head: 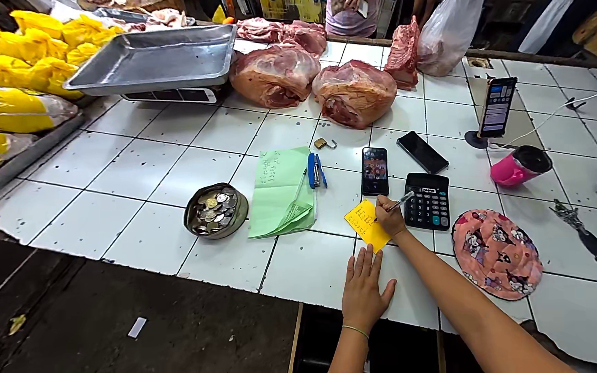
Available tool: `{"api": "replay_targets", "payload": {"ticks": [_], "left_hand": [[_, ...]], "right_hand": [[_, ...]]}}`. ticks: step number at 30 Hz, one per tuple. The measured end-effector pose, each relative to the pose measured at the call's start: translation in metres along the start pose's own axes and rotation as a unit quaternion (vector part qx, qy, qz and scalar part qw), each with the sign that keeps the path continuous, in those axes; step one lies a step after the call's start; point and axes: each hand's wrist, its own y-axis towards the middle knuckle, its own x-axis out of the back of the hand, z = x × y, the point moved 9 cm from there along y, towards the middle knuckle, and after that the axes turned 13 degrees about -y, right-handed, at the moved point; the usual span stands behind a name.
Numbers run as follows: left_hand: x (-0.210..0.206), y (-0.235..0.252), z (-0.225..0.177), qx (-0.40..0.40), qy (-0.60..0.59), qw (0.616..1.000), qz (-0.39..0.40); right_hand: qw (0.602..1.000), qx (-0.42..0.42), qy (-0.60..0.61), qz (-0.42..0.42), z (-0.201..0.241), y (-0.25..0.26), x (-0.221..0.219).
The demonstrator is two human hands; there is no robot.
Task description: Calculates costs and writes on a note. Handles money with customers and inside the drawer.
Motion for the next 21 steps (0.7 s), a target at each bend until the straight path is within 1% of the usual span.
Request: {"api": "replay_targets", "payload": {"ticks": [2, 4, 5, 6, 7, 8, 9, 10, 11, 12, 13, 14, 16, 18, 19, 21], "left_hand": [[0.0, 0.0, 0.0, 0.0, 0.0, 1.0, -0.002], [-0.001, 0.0, 0.0, 0.001, -0.006, 1.0, -0.003], [-0.001, 0.001, 0.001, 0.002, -0.01, 1.0, -0.004], [-0.001, 0.002, 0.001, 0.003, -0.014, 1.0, -0.002], [-0.001, 0.002, 0.001, 0.003, -0.018, 1.0, 0.001], [-0.001, 0.002, 0.001, 0.005, -0.02, 1.0, 0.005], [-0.001, 0.001, 0.001, 0.004, -0.017, 1.0, 0.007], [0.0, 0.001, 0.001, 0.002, -0.015, 1.0, 0.007], [0.001, 0.001, 0.0, -0.002, -0.011, 1.0, 0.004], [0.001, 0.001, 0.0, -0.006, -0.006, 1.0, 0.002], [0.001, 0.001, -0.001, -0.009, -0.002, 1.0, -0.001], [0.002, 0.001, -0.001, -0.011, 0.001, 1.0, -0.004], [0.001, 0.001, -0.001, -0.012, 0.003, 1.0, -0.006], [0.0, 0.001, -0.001, -0.009, 0.003, 1.0, -0.001], [0.0, 0.001, 0.0, -0.009, 0.004, 1.0, 0.002], [-0.001, 0.001, 0.001, -0.006, 0.005, 1.0, 0.008]], "right_hand": [[0.999, -0.008, 0.033, -0.008, -0.003, 0.002, 0.001], [0.995, -0.021, 0.101, -0.013, -0.009, 0.001, 0.005], [0.994, -0.019, 0.111, -0.002, -0.007, -0.003, 0.011], [0.997, -0.008, 0.082, 0.015, -0.001, -0.012, 0.023], [0.999, 0.002, 0.027, 0.025, 0.005, -0.025, 0.04], [0.999, -0.004, -0.045, 0.022, 0.005, -0.04, 0.062], [0.992, -0.027, -0.122, 0.016, 0.001, -0.054, 0.086], [0.978, -0.068, -0.197, 0.018, -0.008, -0.067, 0.108], [0.957, -0.119, -0.263, 0.039, -0.023, -0.079, 0.125], [0.931, -0.166, -0.317, 0.074, -0.039, -0.089, 0.136], [0.911, -0.187, -0.355, 0.091, -0.05, -0.097, 0.143], [0.904, -0.18, -0.378, 0.086, -0.055, -0.103, 0.146], [0.903, -0.148, -0.398, 0.061, -0.057, -0.107, 0.146], [0.898, -0.162, -0.398, 0.094, -0.06, -0.107, 0.14], [0.9, -0.162, -0.394, 0.093, -0.058, -0.105, 0.139], [0.913, -0.139, -0.38, 0.058, -0.047, -0.097, 0.138]]}}
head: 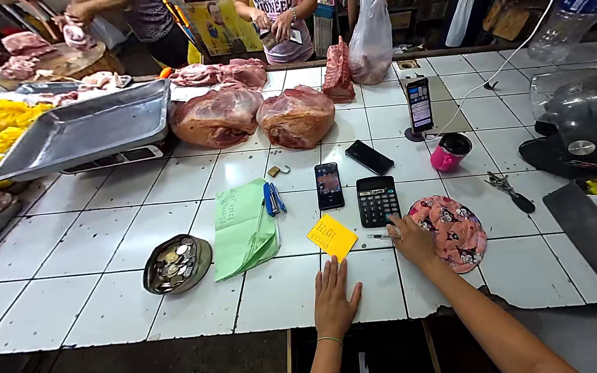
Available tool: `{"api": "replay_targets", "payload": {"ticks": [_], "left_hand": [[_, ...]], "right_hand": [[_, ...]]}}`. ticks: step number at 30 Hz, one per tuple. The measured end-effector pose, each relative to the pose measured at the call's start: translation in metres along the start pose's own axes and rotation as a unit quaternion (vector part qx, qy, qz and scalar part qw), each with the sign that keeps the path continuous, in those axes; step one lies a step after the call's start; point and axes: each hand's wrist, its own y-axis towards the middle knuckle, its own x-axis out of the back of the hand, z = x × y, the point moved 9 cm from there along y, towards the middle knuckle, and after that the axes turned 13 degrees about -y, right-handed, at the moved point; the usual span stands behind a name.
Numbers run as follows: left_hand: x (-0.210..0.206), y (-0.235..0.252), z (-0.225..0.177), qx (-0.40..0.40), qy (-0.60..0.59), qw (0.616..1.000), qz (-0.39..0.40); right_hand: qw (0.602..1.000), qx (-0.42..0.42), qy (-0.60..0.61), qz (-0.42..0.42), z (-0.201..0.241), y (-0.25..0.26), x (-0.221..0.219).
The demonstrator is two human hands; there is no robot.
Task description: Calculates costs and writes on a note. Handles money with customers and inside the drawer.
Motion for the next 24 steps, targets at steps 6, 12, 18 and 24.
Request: {"api": "replay_targets", "payload": {"ticks": [6, 12, 18, 24], "left_hand": [[0.001, 0.0, 0.001, 0.008, -0.014, 1.0, 0.005], [0.001, 0.0, 0.002, 0.012, -0.011, 1.0, 0.005], [0.001, 0.0, 0.0, 0.011, -0.011, 1.0, 0.0], [0.001, -0.001, 0.0, 0.008, -0.013, 1.0, 0.002]], "right_hand": [[1.0, 0.013, 0.009, -0.014, 0.018, 0.02, 0.004], [0.998, 0.01, 0.003, 0.061, 0.03, 0.033, 0.008], [0.992, -0.004, -0.01, 0.127, 0.04, 0.058, -0.003], [0.994, -0.027, -0.007, 0.106, 0.021, 0.053, -0.001]]}}
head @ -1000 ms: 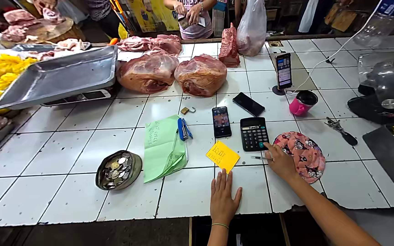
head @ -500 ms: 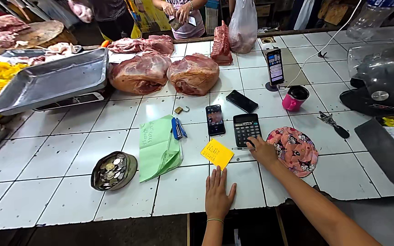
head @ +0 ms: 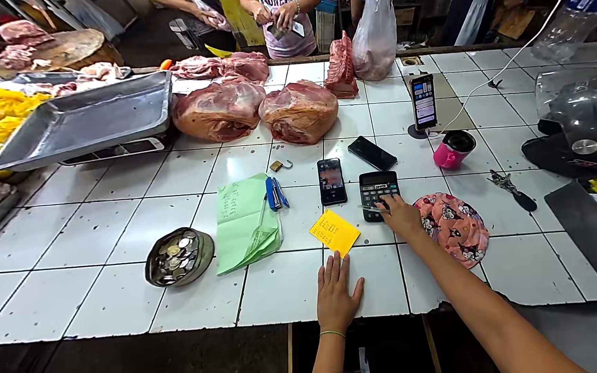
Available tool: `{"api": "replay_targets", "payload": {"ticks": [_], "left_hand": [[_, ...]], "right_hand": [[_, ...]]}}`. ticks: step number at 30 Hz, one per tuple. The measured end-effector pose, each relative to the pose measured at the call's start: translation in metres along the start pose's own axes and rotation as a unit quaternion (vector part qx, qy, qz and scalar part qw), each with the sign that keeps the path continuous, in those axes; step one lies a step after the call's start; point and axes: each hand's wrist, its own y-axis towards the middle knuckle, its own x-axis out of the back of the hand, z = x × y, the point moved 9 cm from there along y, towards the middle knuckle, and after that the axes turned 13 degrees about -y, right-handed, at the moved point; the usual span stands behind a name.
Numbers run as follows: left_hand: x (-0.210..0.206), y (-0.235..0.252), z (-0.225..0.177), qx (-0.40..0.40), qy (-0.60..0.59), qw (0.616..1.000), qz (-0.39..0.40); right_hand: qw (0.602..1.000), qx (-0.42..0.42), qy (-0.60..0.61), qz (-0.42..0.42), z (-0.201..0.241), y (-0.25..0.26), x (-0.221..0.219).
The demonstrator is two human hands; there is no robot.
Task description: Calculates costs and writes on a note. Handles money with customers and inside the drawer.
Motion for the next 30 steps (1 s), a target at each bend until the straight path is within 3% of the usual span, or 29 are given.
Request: {"api": "replay_targets", "payload": {"ticks": [5, 8, 10, 12, 15, 20, 24, 30], "left_hand": [[0.001, 0.0, 0.0, 0.003, -0.003, 1.0, 0.0], [0.002, 0.0, -0.001, -0.002, 0.0, 1.0, -0.006], [0.001, 0.001, -0.001, -0.002, -0.001, 1.0, -0.005], [0.0, 0.0, 0.0, -0.001, -0.006, 1.0, -0.002], [0.001, 0.0, 0.0, 0.003, -0.009, 1.0, 0.003], [0.001, 0.001, -0.001, -0.002, 0.004, 1.0, 0.01], [0.0, 0.001, 0.0, 0.003, -0.001, 1.0, 0.01], [0.002, 0.0, 0.0, 0.008, 0.006, 1.0, 0.009]], "right_hand": [[0.992, 0.0, 0.026, -0.127, -0.014, -0.039, 0.008], [0.995, -0.044, 0.01, -0.084, -0.038, -0.049, -0.014], [0.989, -0.008, 0.034, -0.141, -0.027, -0.058, -0.009], [0.973, 0.08, 0.123, -0.179, 0.009, -0.072, 0.0], [0.924, 0.176, 0.321, -0.107, 0.077, -0.077, -0.007], [0.849, 0.149, 0.507, 0.018, 0.133, -0.025, -0.036], [0.857, 0.133, 0.498, -0.009, 0.131, 0.002, -0.052], [0.861, 0.166, 0.478, -0.054, 0.14, -0.003, -0.058]]}}
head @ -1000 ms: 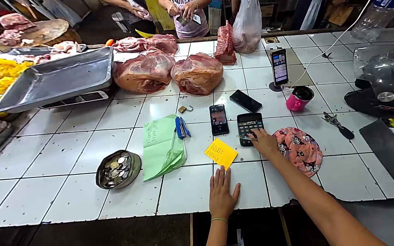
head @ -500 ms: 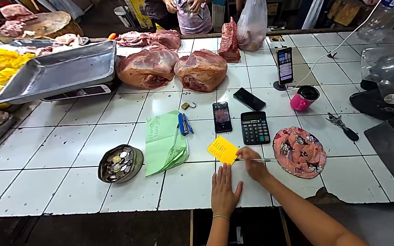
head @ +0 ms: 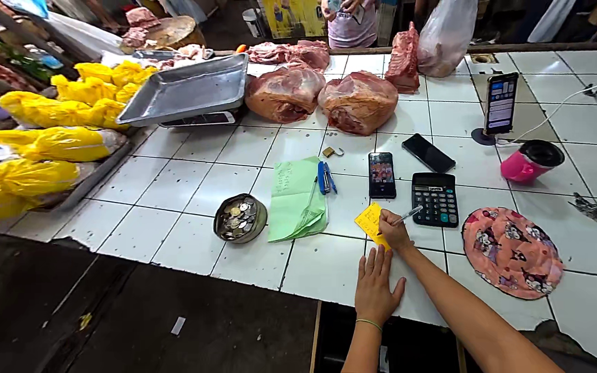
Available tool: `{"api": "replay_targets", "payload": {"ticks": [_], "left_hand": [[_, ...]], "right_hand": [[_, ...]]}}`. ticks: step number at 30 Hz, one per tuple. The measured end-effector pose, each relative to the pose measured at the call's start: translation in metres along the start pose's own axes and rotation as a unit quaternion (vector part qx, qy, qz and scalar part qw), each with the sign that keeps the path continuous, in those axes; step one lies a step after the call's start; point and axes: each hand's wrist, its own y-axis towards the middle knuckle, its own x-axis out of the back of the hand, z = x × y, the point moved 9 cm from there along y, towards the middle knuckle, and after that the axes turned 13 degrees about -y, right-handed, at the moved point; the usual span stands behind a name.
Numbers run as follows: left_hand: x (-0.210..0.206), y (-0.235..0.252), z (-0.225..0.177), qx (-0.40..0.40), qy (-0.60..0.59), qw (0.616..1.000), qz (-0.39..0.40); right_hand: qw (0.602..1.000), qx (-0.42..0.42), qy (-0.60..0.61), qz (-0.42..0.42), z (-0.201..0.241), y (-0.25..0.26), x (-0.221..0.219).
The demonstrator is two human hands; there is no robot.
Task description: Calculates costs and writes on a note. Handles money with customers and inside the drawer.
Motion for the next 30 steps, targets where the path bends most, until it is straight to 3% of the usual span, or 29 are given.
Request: {"api": "replay_targets", "payload": {"ticks": [5, 7, 10, 12, 15, 25, 30], "left_hand": [[0.0, 0.0, -0.001, 0.005, -0.013, 1.0, 0.006], [-0.001, 0.0, -0.002, 0.009, -0.012, 1.0, 0.014], [0.0, 0.001, -0.003, 0.001, -0.001, 1.0, 0.001], [-0.001, 0.001, -0.003, 0.0, -0.004, 1.0, 0.001], [-0.002, 0.0, -0.002, 0.004, -0.008, 1.0, 0.007], [-0.002, 0.001, 0.0, 0.011, -0.01, 1.0, 0.023], [-0.002, 0.001, -0.001, 0.0, -0.006, 1.0, 0.008]], "right_hand": [[0.986, 0.032, -0.157, 0.038, 0.01, -0.01, -0.007], [0.981, 0.03, -0.188, -0.021, 0.011, -0.011, 0.005], [0.984, 0.035, -0.137, -0.104, 0.006, -0.009, 0.02], [0.992, 0.071, -0.085, -0.054, 0.003, -0.008, 0.011], [0.987, 0.076, -0.135, 0.036, 0.007, -0.012, -0.002], [0.989, 0.042, -0.144, -0.003, 0.004, -0.005, 0.005], [0.983, 0.068, -0.172, 0.001, 0.009, -0.008, 0.004]]}}
